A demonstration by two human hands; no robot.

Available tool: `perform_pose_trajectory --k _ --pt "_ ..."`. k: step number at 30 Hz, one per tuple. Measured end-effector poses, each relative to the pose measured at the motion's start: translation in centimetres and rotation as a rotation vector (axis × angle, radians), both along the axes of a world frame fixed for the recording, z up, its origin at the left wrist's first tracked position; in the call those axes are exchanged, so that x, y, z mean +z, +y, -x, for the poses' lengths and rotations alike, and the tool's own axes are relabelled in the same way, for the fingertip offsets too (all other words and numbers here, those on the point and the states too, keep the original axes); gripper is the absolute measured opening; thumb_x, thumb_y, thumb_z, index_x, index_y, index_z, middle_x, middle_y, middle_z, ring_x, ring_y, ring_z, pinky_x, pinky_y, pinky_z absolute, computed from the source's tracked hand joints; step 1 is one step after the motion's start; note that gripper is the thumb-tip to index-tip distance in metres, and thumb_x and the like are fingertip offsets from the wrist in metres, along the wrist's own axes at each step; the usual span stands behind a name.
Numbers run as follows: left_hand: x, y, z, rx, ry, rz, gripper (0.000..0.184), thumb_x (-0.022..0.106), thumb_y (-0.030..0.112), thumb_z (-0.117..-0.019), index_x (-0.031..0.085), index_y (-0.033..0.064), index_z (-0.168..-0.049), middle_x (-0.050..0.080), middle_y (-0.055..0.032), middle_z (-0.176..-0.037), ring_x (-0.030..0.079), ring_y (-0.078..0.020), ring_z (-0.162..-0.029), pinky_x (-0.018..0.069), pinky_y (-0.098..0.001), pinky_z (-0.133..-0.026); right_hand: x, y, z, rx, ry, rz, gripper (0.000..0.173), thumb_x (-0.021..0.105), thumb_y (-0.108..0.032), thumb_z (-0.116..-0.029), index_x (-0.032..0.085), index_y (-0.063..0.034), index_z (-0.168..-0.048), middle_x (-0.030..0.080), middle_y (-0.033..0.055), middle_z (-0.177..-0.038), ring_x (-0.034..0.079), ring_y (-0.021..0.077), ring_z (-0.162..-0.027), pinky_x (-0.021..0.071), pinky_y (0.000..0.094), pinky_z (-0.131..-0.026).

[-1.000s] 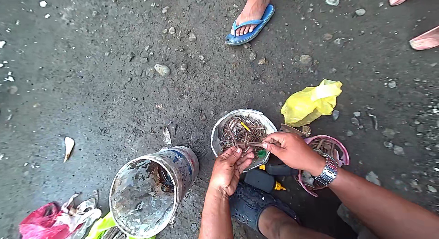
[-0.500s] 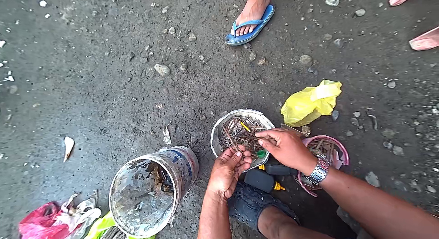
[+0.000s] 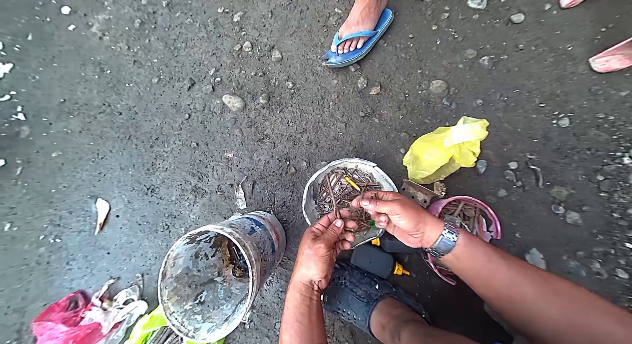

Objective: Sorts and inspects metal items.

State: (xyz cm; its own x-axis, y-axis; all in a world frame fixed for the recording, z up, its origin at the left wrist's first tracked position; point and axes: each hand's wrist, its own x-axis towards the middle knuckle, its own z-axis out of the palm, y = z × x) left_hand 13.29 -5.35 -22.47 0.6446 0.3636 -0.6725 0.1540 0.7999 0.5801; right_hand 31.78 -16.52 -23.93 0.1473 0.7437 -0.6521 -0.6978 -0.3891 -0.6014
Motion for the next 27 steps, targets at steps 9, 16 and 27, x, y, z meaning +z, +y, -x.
perform_pose_trajectory --k 9,16,27 --pt "-0.4 0.0 -1.2 -0.02 0.165 -0.141 0.026 0.052 0.003 -0.1055 0.065 -0.0076 -0.126 0.073 -0.0198 -0.111 0.073 -0.0253 -0.093 0.0609 -0.0365 -0.087 -0.2 -1.3 -0.6 0.065 -0.051 -0.044 0.013 0.062 -0.012 -0.1008 0.073 -0.0077 -0.107 0.057 -0.0014 -0.076 0.044 0.0022 -0.058 0.0402 0.0173 -0.056" --pt "-0.7 -0.3 -1.5 0.014 0.301 -0.211 0.027 0.055 0.01 -0.1061 0.069 -0.0052 -0.123 0.076 -0.018 -0.102 0.075 -0.0251 -0.085 0.0636 -0.0363 -0.079 -0.6 -1.4 -0.5 0.112 -0.119 -0.105 0.014 0.063 -0.015 -0.0995 0.073 -0.0115 -0.109 0.058 -0.0026 -0.077 0.045 0.0025 -0.06 0.041 0.0191 -0.059" --pt "0.5 -0.3 -0.2 0.309 -0.004 0.24 0.033 0.037 0.008 -0.1111 0.056 -0.0063 -0.134 0.07 -0.0277 -0.115 0.074 -0.0346 -0.1 0.0617 -0.0428 -0.089 -0.2 -1.8 -0.7 0.085 -0.146 -0.1 0.013 0.061 -0.018 -0.1012 0.071 -0.013 -0.107 0.053 -0.0029 -0.073 0.043 0.0028 -0.058 0.0392 0.0186 -0.057"
